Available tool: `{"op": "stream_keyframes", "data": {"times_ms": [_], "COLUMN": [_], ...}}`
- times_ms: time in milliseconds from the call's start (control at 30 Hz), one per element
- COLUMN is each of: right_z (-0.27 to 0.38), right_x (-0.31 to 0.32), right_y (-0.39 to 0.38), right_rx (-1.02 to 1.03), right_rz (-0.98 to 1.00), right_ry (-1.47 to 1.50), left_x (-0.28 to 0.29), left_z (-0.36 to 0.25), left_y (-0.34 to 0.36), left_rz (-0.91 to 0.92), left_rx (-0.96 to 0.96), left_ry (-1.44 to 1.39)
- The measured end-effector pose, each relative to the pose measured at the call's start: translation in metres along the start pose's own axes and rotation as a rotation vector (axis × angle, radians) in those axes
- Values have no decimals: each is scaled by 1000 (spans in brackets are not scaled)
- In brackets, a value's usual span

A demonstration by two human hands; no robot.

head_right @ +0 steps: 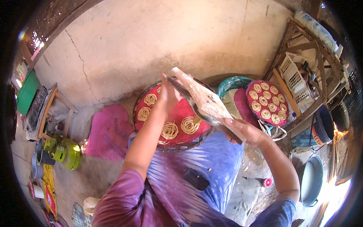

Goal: The person uses a handheld extruder to press dough through a nozzle, forming continuous strands that are coiled into spiral shapes on a red tray. The person repeatedly refills the extruder with dough and arranges the coils on the tray.

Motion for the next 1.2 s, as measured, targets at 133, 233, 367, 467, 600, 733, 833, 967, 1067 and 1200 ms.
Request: {"op": "stream_keyframes", "data": {"times_ms": [133,233,367,467,600,733,833,967,1067,1200], "right_z": [-15,-16,-17,-18,-20,-21,-22,-20,-14,8], "right_x": [1,-1,-2,-1,0,2,3,1,-3,-9], "right_y": [2,1,-1,-1,1,1,-1,-8,-16,-21], "right_rx": [72,102,140,173,231,250,246,236,267,297], "right_rz": [26,34,-31,-62,-95,-141,-159,-190,-184,-33], "right_ry": [63,61,17,19,-3,10,-3,-16,-53,-57], "left_x": [-1,0,-1,-5,-1,17,26,14,-6,-28], "left_z": [21,35,37,33,36,43,44,32,-3,-75], "left_y": [-40,-51,-50,-49,-54,-58,-71,-97,-91,-46], "left_rz": [194,248,272,285,290,315,428,589,482,28], "left_rx": [265,376,474,472,415,204,70,-276,-460,-297], "left_ry": [890,891,886,926,1055,1261,1380,1864,1847,291]}}
Point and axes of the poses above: each hand's wrist, its own y-axis towards the middle knuckle, its own x-axis out of the back of the hand, z = x × y, the point moved 2 cm from there along y, towards the middle knuckle, and after that the axes turned 10 degrees about -x, right-handed, at the moved point
